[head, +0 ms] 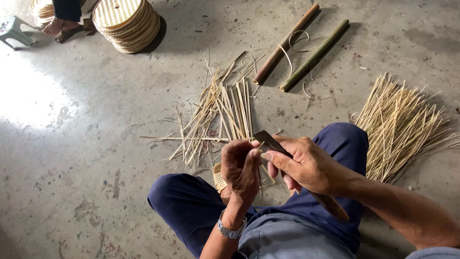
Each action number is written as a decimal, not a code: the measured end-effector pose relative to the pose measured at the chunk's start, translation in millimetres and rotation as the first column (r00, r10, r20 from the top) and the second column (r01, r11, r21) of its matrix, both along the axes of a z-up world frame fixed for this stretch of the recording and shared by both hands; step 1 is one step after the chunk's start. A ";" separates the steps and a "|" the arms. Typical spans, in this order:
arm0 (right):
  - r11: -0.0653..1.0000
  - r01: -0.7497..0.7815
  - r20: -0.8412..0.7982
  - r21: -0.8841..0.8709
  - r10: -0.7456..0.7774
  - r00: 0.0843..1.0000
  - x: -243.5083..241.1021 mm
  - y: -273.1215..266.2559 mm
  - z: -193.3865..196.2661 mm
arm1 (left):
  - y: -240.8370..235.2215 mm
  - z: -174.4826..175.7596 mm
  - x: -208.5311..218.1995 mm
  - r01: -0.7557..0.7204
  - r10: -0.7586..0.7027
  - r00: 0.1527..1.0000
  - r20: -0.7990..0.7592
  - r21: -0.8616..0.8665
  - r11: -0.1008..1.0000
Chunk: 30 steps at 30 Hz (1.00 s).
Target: The person sits on the floor and uses a knife to split bamboo strips into thinner strands. They repeatedly hold a strip, shave and split it with the blade, then place the finished strands on the floor.
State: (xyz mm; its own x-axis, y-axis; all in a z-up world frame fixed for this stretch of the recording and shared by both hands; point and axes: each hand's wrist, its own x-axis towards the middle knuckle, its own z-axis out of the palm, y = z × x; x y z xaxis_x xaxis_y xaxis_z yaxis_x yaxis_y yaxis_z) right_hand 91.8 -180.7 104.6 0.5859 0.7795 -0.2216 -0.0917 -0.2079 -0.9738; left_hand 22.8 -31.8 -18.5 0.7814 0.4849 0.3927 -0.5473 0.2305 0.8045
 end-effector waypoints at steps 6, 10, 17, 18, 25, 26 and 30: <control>1.000 0.006 -0.025 -0.006 -0.006 1.000 -1.7 2.9 6.1 | 4.4 -0.5 -0.7 -0.016 0.016 1.000 -0.007 0.017 1.000; 0.999 0.027 0.137 -0.033 -0.023 0.990 -7.1 2.0 5.9 | 10.2 5.5 -3.3 0.074 -0.072 0.997 -0.038 0.075 0.994; 0.998 -0.035 0.224 0.052 0.023 0.974 -7.2 -6.6 -2.6 | 11.6 19.5 -6.3 0.119 -0.115 0.991 -0.068 0.063 0.991; 0.995 -0.059 0.234 0.074 0.040 0.971 -5.9 -9.3 -4.0 | 11.4 21.9 -6.4 0.122 -0.120 0.992 -0.039 0.064 0.990; 0.982 -0.133 0.468 0.134 0.055 0.882 0.9 -34.0 -12.8 | 15.2 45.9 -11.0 0.090 -0.144 0.983 0.110 0.393 0.915; 0.979 -0.146 0.469 0.143 0.063 0.881 1.3 -37.5 -13.3 | 15.2 50.1 -12.0 0.035 -0.099 0.988 0.117 0.455 0.890; 0.983 -0.162 0.433 0.089 0.109 0.895 1.8 -46.4 -10.8 | 14.4 67.6 -18.0 -0.121 0.028 0.988 0.155 0.637 0.761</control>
State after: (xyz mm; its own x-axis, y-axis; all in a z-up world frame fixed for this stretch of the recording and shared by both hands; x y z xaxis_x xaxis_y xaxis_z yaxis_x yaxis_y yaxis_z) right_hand 93.7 -227.0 93.8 0.4900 0.8628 0.1241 0.3568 -0.0686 -0.9317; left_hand 4.8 -17.4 49.1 0.6734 0.1362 0.7267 -0.6493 -0.3610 0.6694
